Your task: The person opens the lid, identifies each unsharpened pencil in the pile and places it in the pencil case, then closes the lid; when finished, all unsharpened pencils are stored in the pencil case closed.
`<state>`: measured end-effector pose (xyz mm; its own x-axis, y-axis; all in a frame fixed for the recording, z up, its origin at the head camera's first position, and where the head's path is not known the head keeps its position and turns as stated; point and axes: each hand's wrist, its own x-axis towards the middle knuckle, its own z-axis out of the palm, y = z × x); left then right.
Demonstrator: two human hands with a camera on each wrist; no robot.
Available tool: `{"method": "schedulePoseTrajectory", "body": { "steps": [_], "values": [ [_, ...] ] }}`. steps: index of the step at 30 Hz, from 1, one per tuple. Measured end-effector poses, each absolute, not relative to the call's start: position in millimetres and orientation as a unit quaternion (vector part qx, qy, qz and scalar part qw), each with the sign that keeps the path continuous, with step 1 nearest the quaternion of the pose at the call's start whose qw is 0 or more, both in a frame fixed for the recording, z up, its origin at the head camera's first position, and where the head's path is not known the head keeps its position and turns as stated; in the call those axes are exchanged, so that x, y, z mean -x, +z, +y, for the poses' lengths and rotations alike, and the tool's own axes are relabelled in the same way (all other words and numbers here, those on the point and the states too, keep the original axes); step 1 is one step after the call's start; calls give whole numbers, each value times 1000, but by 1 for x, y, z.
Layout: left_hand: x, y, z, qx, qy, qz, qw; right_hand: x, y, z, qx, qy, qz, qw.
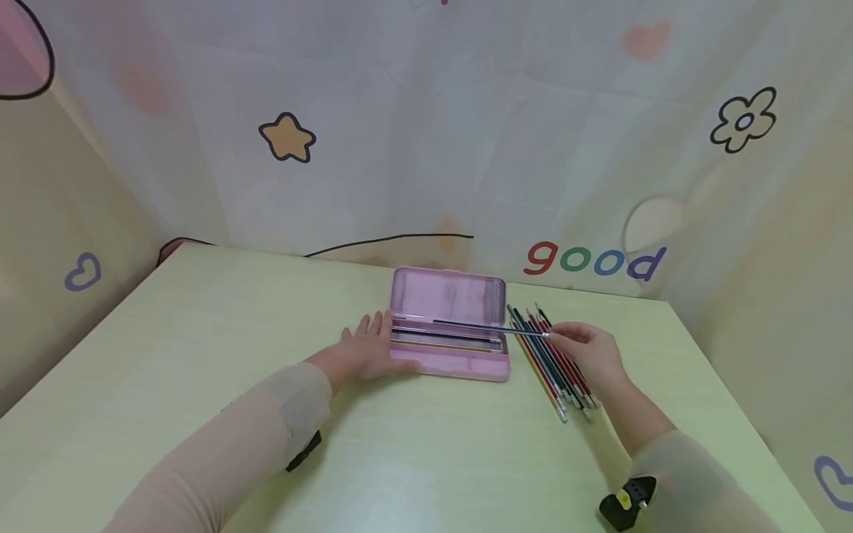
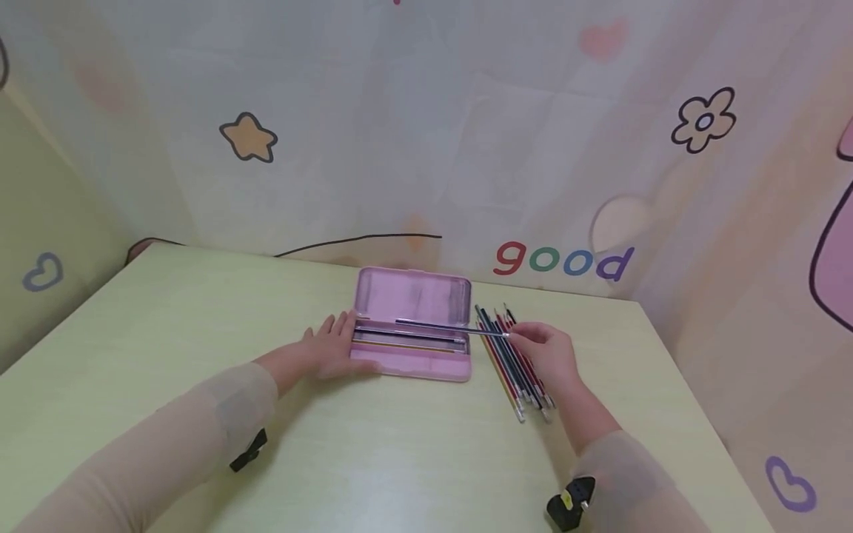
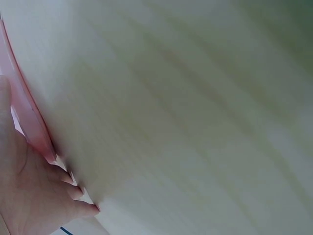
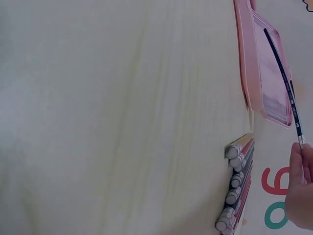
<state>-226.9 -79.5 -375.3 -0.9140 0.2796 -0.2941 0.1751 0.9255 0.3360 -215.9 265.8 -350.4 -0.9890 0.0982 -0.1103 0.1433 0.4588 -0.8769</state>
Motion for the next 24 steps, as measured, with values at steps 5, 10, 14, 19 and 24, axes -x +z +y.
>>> {"method": "schedulePoseTrajectory", "body": {
  "steps": [5,10,14,19,24],
  "values": [
    [226,-376,-79,-118,152,966,172,219,-354,256,-79,-512,855,15],
    [229,-378,-79,-117,155,966,171,225,-358,246,-73,-505,860,18],
    [231,-381,-80,-115,147,967,172,228,-359,239,-67,-516,854,20],
    [231,-381,-80,-114,150,967,173,229,-359,233,-66,-513,856,20],
    [231,-380,-79,-114,154,966,176,230,-358,227,-57,-508,859,18]
  ]
}}
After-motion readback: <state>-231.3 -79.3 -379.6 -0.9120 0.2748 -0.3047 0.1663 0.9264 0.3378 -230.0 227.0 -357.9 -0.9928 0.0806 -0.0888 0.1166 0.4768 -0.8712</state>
